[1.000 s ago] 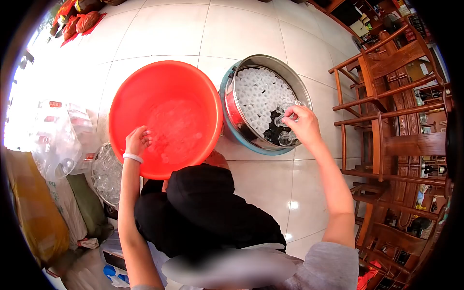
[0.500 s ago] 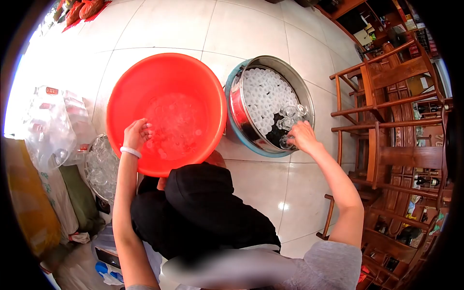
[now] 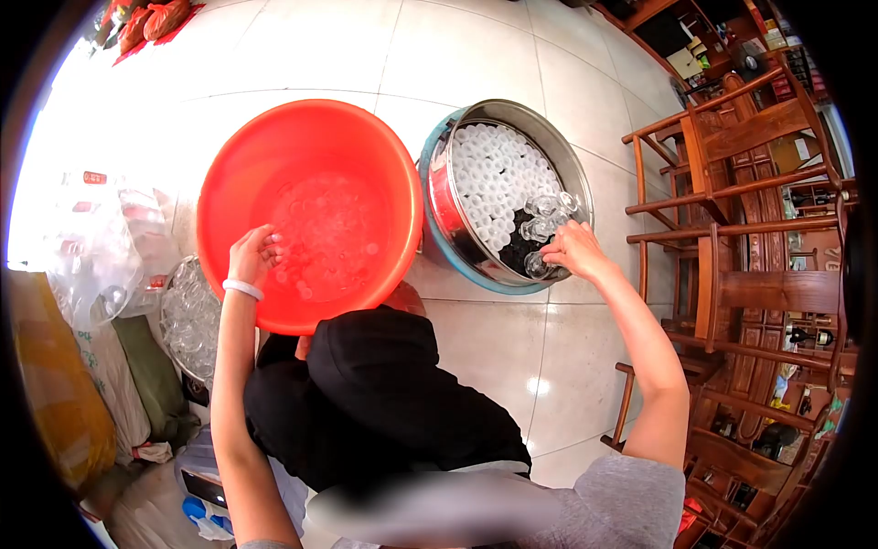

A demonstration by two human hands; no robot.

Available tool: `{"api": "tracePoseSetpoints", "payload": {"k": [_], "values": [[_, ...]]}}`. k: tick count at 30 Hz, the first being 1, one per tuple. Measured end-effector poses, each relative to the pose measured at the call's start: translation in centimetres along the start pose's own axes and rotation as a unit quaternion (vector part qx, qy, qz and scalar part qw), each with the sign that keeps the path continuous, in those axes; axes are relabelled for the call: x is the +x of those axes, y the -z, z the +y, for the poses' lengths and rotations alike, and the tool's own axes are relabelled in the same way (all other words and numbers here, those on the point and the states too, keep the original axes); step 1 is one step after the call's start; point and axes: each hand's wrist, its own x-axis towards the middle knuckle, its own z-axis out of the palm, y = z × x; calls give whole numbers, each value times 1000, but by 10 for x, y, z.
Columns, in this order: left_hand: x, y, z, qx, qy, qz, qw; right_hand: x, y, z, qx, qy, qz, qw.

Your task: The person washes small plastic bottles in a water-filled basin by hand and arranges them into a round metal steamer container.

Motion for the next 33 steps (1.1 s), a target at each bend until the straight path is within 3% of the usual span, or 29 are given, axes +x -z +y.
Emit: {"api": "tracePoseSetpoints", "payload": {"k": [8, 19, 22, 33], "values": [[0, 0, 0, 0, -1, 1, 1000, 2, -5, 0, -22, -22, 46, 998], [1, 2, -1, 0, -2, 0, 1000, -4, -21, -3, -69, -12, 185, 980], [1, 2, -1, 19, 2, -3, 1000, -4, -24, -5, -138, 2, 178, 974], [0, 3, -1, 21, 0, -4, 1000, -4, -14, -25, -167, -4, 145, 975]]}}
